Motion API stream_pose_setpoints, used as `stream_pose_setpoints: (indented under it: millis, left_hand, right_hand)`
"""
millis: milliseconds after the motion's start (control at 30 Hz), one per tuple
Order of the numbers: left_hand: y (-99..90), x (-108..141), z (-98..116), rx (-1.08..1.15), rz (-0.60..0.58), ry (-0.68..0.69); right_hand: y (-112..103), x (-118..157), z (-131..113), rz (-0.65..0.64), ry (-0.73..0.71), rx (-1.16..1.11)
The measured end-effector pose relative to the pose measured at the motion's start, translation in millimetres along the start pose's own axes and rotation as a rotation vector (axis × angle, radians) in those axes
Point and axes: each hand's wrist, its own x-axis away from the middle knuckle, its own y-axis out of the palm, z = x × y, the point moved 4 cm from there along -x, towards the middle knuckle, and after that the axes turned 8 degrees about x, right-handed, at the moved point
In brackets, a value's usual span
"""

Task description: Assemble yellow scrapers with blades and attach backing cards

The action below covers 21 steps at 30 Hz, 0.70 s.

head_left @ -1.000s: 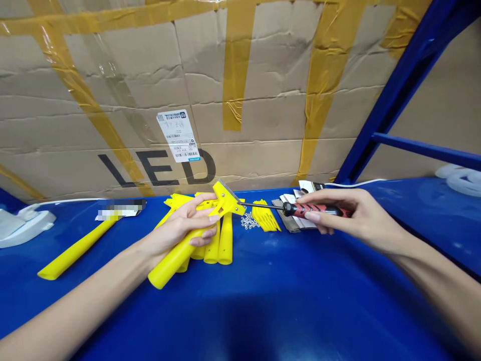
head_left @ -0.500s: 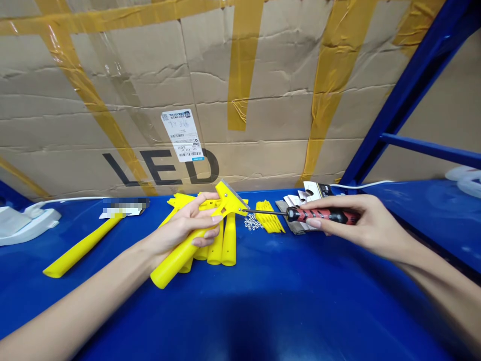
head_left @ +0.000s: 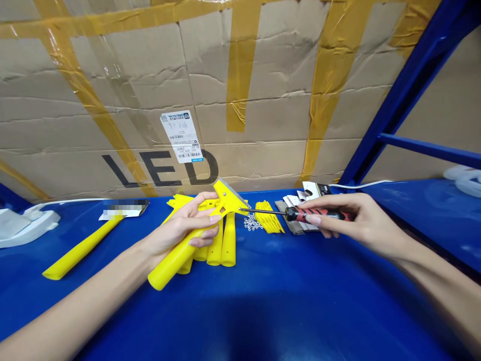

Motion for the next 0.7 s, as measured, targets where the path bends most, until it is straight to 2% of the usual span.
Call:
stream_pose_setpoints:
  millis: [200, 300, 400, 467, 533, 633, 700]
  left_hand:
    - [-1.5, -1, -1, -0.041, 0.005, 0.011]
    - [0.6, -1, -3, -0.059, 0.019, 0.025]
    - [6.4, 1, -6, -0.072, 0.054, 0.051]
    - [10.1, 2, -7, -0.085, 0.106, 0.087]
    - [12.6, 4, -6, -0.110, 0.165, 0.131]
    - [15.3, 5, -6, -0.147, 0.216, 0.171]
    - [18.1, 6, -7, -0.147, 0.224, 0.185]
  right_hand:
    - [2, -1, 1, -0.035, 0.022, -0.067]
    - [4, 0, -3, -0.022, 0.030, 0.018]
    - [4, 3, -15, 0.031, -0.102, 0.170]
    - [6, 5, -23, 0.033, -0.222, 0.232]
    - [6, 8, -27, 0.030, -0.277, 0.261]
    - [2, 9, -27, 0.127, -0.257, 0.256]
    - [-1, 8, -23, 0.229, -0.173, 0.227]
